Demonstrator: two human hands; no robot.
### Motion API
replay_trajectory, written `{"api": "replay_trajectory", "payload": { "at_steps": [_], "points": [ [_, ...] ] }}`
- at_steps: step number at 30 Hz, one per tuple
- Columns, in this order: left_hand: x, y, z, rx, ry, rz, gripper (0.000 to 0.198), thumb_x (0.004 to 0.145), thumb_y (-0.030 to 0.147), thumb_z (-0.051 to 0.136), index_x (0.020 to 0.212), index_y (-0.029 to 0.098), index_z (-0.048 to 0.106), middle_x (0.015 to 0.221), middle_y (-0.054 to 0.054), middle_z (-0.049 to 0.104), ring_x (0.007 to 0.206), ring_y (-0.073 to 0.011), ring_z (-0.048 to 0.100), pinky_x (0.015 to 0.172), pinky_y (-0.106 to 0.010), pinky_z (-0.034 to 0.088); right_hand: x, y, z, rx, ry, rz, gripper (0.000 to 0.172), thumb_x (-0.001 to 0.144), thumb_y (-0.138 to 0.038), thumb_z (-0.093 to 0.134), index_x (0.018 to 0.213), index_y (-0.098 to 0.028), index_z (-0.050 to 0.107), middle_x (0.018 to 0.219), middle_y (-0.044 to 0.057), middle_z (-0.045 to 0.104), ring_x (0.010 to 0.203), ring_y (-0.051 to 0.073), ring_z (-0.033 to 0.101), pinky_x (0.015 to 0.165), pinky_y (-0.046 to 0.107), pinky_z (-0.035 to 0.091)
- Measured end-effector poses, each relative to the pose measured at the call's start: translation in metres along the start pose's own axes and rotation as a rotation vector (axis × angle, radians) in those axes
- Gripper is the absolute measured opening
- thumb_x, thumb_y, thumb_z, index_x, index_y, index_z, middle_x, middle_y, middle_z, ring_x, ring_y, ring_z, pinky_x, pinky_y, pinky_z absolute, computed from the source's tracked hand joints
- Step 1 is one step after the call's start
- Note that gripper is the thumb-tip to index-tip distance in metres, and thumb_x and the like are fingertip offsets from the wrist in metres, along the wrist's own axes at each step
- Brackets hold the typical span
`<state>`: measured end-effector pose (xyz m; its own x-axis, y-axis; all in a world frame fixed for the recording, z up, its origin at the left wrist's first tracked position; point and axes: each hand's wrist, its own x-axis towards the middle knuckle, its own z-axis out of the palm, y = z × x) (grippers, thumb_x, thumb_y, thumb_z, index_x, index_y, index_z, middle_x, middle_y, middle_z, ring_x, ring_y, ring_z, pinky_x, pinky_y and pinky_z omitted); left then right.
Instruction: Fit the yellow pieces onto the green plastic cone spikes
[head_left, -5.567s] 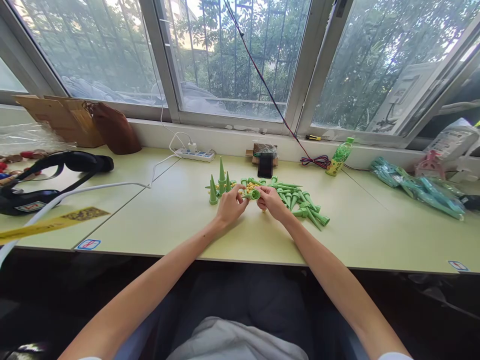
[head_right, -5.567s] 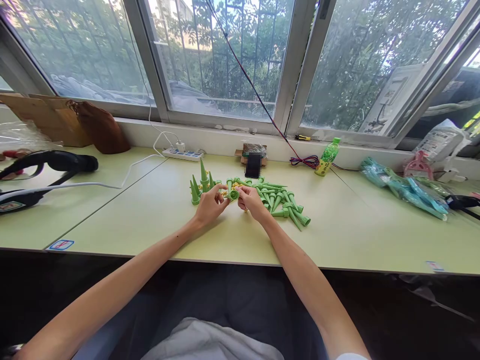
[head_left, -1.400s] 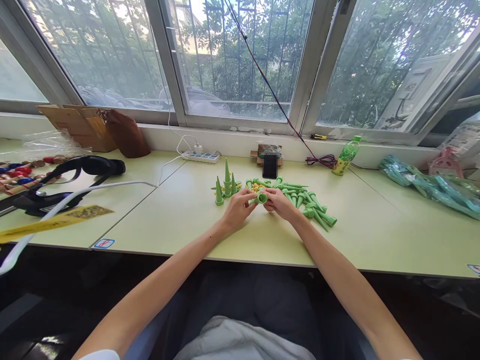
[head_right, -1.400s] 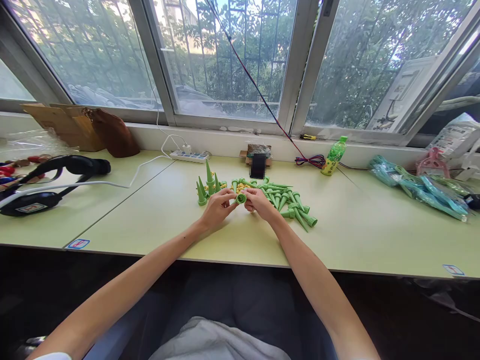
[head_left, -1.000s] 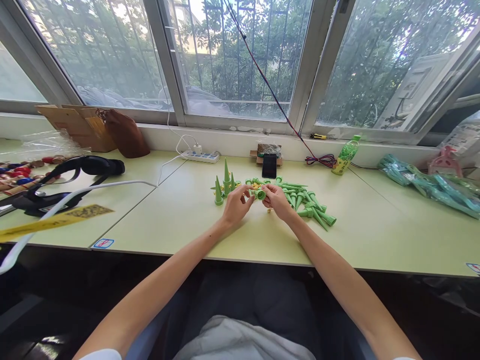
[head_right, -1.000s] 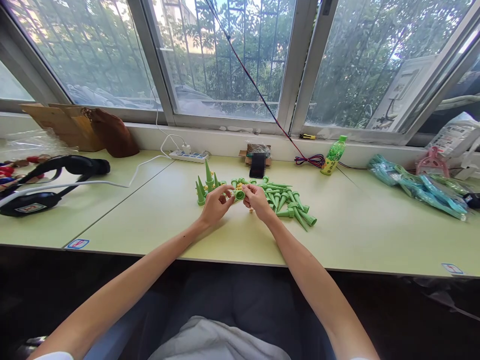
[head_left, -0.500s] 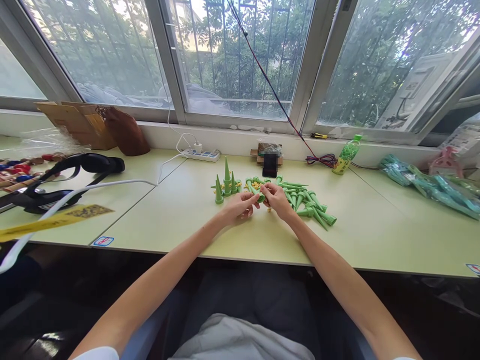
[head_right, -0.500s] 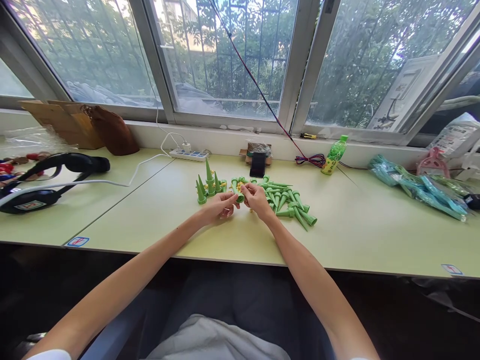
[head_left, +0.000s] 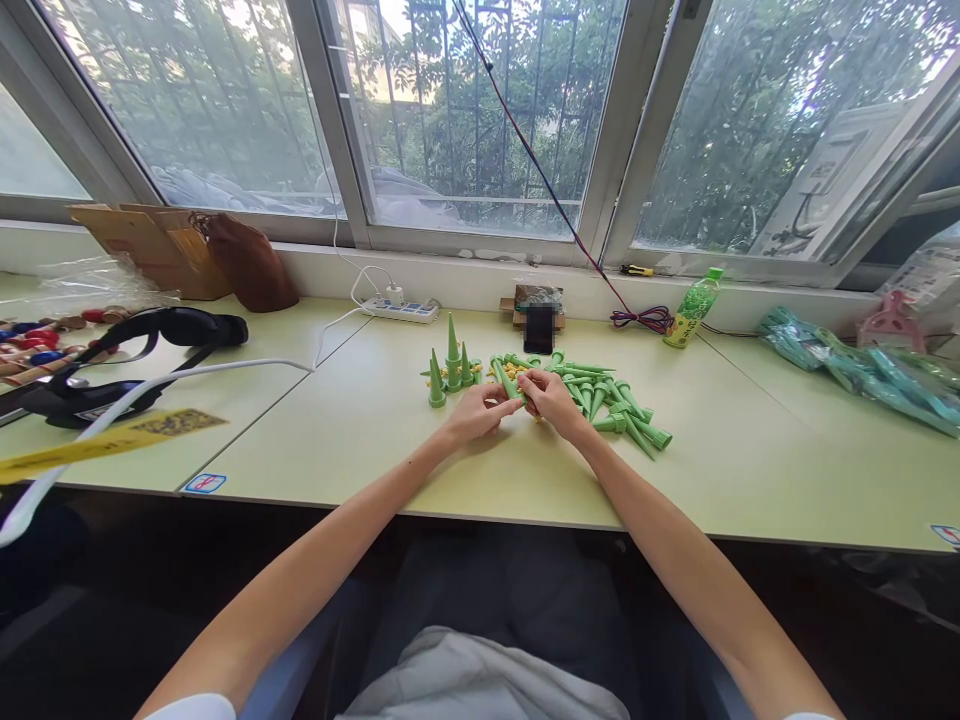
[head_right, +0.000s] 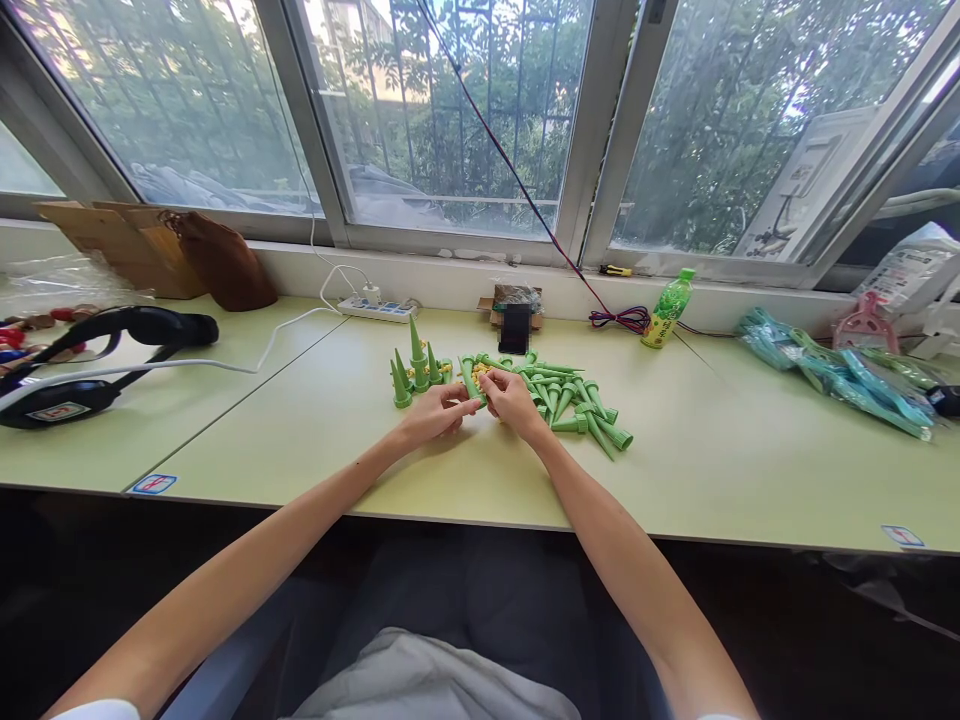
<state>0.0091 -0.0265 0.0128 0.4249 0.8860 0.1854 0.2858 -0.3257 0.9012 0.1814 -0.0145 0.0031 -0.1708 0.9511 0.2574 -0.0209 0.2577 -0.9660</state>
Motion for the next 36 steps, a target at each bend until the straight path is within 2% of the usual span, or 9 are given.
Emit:
{"api": "replay_trajectory", "payload": {
  "at_steps": [4,9,16,24,30,36],
  "points": [
    [0.000,-0.003,0.003,0.168,0.076,0.133,0.032,0.082,0.046,0.066,0.080,0.015,0.064,0.077,-0.003,0.065,0.057,-0.0100,0.053,0.052,-0.023,0.039,-0.001,-0.001,-0.001,-0.008,-0.005,0.015,0.041,0.080,-0.056,0.069,0.068,-0.022,0.049,0.048,-0.007,0.040,0.038,0.009,0.037,0.038,0.025,0.027],
    [-0.001,-0.006,0.004,0.334,0.123,0.214,0.026,0.083,0.040,0.065,0.077,0.016,0.060,0.071,-0.001,0.062,0.055,-0.0092,0.050,0.053,-0.023,0.036,-0.002,-0.003,0.000,0.009,-0.001,0.039,0.037,0.081,-0.052,0.068,0.070,-0.022,0.048,0.046,-0.008,0.040,0.038,0.009,0.036,0.039,0.025,0.027],
    [0.000,-0.012,0.005,0.411,0.130,0.277,0.023,0.083,0.038,0.065,0.079,0.017,0.057,0.061,0.003,0.053,0.053,-0.0101,0.047,0.056,-0.025,0.036,-0.001,-0.003,0.000,-0.001,0.018,0.083,0.027,0.080,-0.041,0.066,0.074,-0.023,0.048,0.043,-0.008,0.043,0.036,0.009,0.034,0.036,0.023,0.026],
    [0.000,-0.013,0.005,0.480,0.105,0.395,0.014,0.086,0.030,0.062,0.081,0.017,0.061,0.073,0.001,0.057,0.059,-0.0107,0.049,0.063,-0.026,0.040,0.001,-0.001,-0.002,-0.003,0.003,0.153,0.020,0.077,-0.032,0.064,0.073,-0.022,0.046,0.040,-0.010,0.038,0.034,0.007,0.030,0.037,0.021,0.022],
    [0.001,-0.012,0.006,0.465,0.141,0.332,0.016,0.084,0.031,0.067,0.083,0.017,0.060,0.070,0.001,0.060,0.057,-0.0111,0.052,0.062,-0.026,0.040,0.002,-0.001,0.000,-0.006,0.052,0.166,0.018,0.074,-0.030,0.063,0.072,-0.022,0.046,0.040,-0.010,0.039,0.034,0.007,0.030,0.036,0.021,0.021],
    [0.002,-0.009,0.006,0.387,0.118,0.238,0.023,0.086,0.039,0.065,0.085,0.017,0.060,0.081,-0.002,0.068,0.054,-0.0097,0.053,0.058,-0.026,0.039,0.001,-0.003,0.002,-0.016,0.076,0.146,0.019,0.076,-0.032,0.064,0.076,-0.024,0.047,0.040,-0.011,0.039,0.034,0.009,0.031,0.035,0.022,0.023]
  ]
}}
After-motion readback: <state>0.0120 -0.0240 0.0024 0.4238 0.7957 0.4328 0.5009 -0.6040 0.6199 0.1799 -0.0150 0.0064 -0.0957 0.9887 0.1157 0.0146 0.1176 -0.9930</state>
